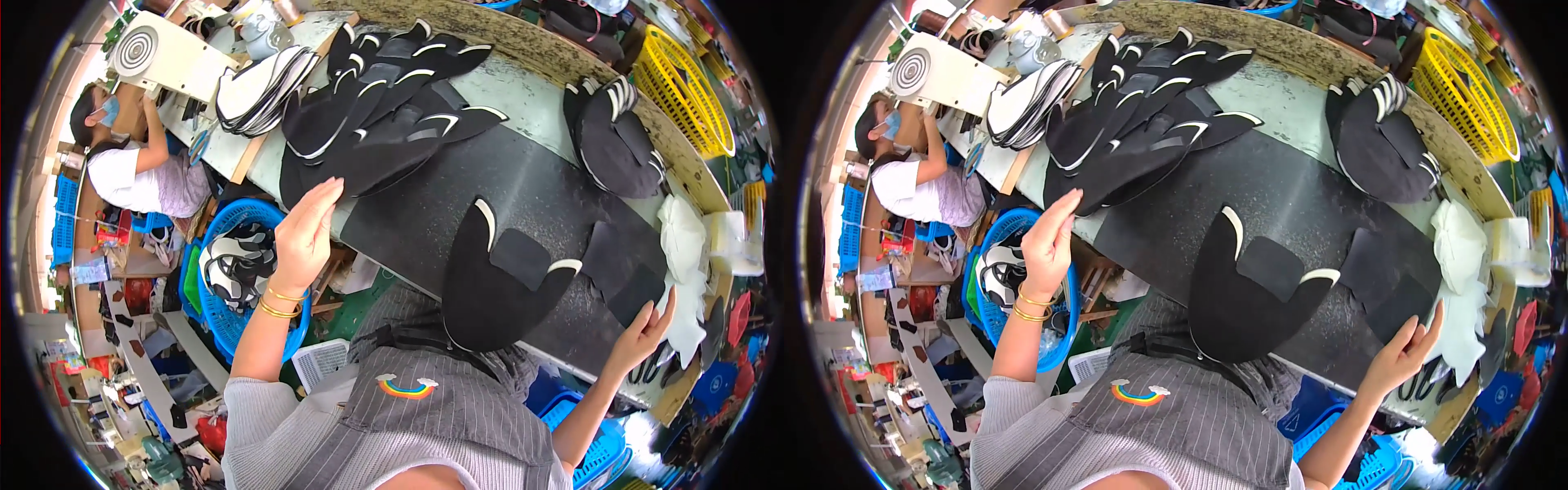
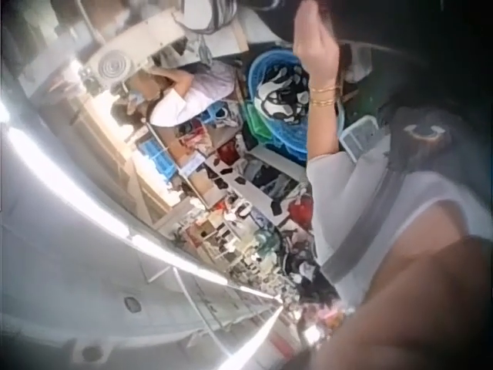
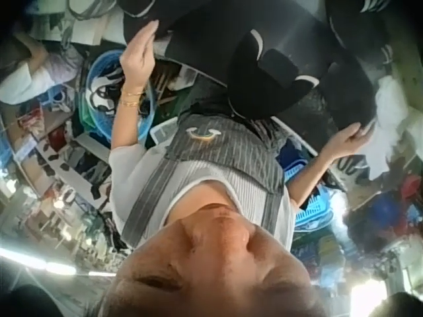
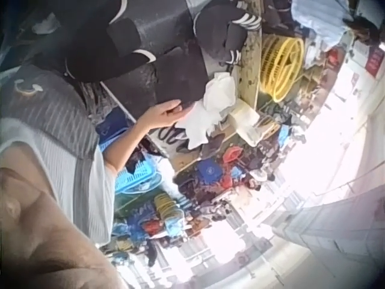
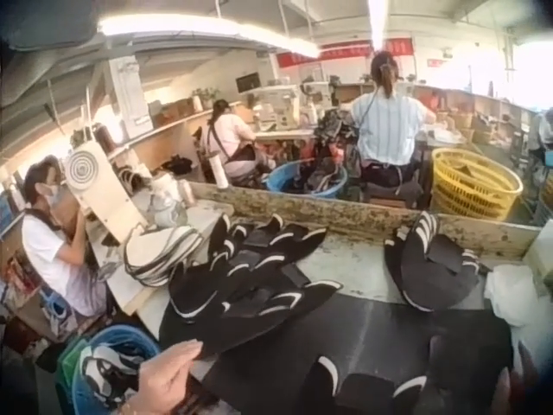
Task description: Preparing shoe uppers by attaching decorative white stripes to the black fabric components using an applicator tool.
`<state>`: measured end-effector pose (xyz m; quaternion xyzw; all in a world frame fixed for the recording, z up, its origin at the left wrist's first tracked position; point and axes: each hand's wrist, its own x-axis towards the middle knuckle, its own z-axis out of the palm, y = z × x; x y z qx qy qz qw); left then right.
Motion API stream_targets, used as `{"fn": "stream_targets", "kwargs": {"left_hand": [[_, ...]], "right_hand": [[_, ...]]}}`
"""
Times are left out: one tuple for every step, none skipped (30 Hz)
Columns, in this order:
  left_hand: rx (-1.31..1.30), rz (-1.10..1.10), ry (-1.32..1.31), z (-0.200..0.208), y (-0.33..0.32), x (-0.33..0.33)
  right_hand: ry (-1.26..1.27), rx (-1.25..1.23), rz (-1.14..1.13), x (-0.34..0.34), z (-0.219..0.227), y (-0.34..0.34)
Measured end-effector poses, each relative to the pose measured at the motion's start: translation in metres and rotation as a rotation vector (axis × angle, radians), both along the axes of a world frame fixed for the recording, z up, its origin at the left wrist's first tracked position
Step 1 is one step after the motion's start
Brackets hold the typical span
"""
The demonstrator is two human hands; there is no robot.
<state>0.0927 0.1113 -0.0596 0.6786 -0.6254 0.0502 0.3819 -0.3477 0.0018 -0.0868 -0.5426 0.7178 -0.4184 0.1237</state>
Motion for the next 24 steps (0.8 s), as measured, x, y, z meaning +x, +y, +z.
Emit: {"fn": "stream_targets", "kwargs": {"left_hand": [[-0.069,-0.077,-0.035,0.006,-0.005,-0.003],[-0.126,-0.088,-0.081,0.01,-0.01,-0.008],[-0.182,-0.097,-0.128,0.012,-0.015,-0.013],[-0.205,-0.02,0.005,0.011,-0.025,-0.016],[-0.225,0.056,0.136,0.011,-0.034,-0.016],[-0.225,0.124,0.224,0.015,-0.04,-0.017],[-0.313,0.113,0.186,0.017,-0.044,-0.021],[-0.379,0.09,0.148,0.025,-0.047,-0.028],[-0.439,0.062,0.12,0.03,-0.046,-0.041],[-0.511,-0.014,0.099,0.031,-0.044,-0.051],[-0.558,-0.084,0.087,0.032,-0.045,-0.059],[-0.524,-0.041,0.115,0.038,-0.046,-0.063],[-0.49,0.0,0.142,0.043,-0.047,-0.066],[-0.409,0.118,0.198,0.047,-0.052,-0.066],[-0.395,0.116,0.487,0.045,-0.062,-0.065],[-0.455,0.022,0.689,0.043,-0.072,-0.063],[-0.507,-0.073,0.892,0.041,-0.078,-0.063],[-0.492,-0.038,0.727,0.042,-0.079,-0.065],[-0.473,-0.004,0.565,0.041,-0.074,-0.071],[-0.483,0.005,0.288,0.045,-0.067,-0.083],[-0.512,-0.165,0.155,0.042,-0.056,-0.087],[-0.265,-0.345,-0.12,0.056,-0.041,-0.093],[0.153,-0.616,0.006,0.06,-0.029,-0.101],[-0.171,-0.853,-0.117,0.046,-0.029,-0.11]], "right_hand": [[0.004,-0.005,-0.013,0.0,0.001,0.002],[-0.144,-0.073,0.089,0.001,-0.001,0.001],[-0.291,-0.14,0.195,0.002,-0.003,0.001],[-0.507,-0.054,0.239,-0.003,-0.004,0.005],[-0.506,-0.057,0.237,0.0,0.0,0.009],[-0.64,-0.074,0.34,0.007,0.01,0.015],[-0.777,-0.092,0.443,0.017,0.017,0.021],[-0.7,-0.078,0.495,0.023,0.023,0.025],[-0.697,-0.081,0.479,0.017,0.02,0.029],[-0.533,-0.046,0.388,0.008,0.012,0.027],[-0.37,-0.009,0.293,0.001,0.004,0.027],[-0.455,-0.012,0.223,0.001,0.002,0.023],[-0.526,0.017,0.138,0.004,0.002,0.02],[-0.403,-0.069,0.186,0.008,0.004,0.019],[-0.279,-0.154,0.231,0.015,0.006,0.017],[-0.298,-0.206,0.24,0.028,0.013,0.016],[-0.303,-0.211,0.227,0.026,0.011,0.017],[-0.409,-0.157,0.235,0.025,0.011,0.019],[-0.513,-0.1,0.24,0.022,0.01,0.022],[-0.508,-0.097,0.219,0.019,0.008,0.024],[-0.504,-0.108,0.185,0.018,0.008,0.026],[-0.497,-0.115,0.15,0.015,0.006,0.028],[-0.488,-0.12,0.115,0.011,0.002,0.029],[-0.476,-0.141,0.157,0.013,0.002,0.028]]}}
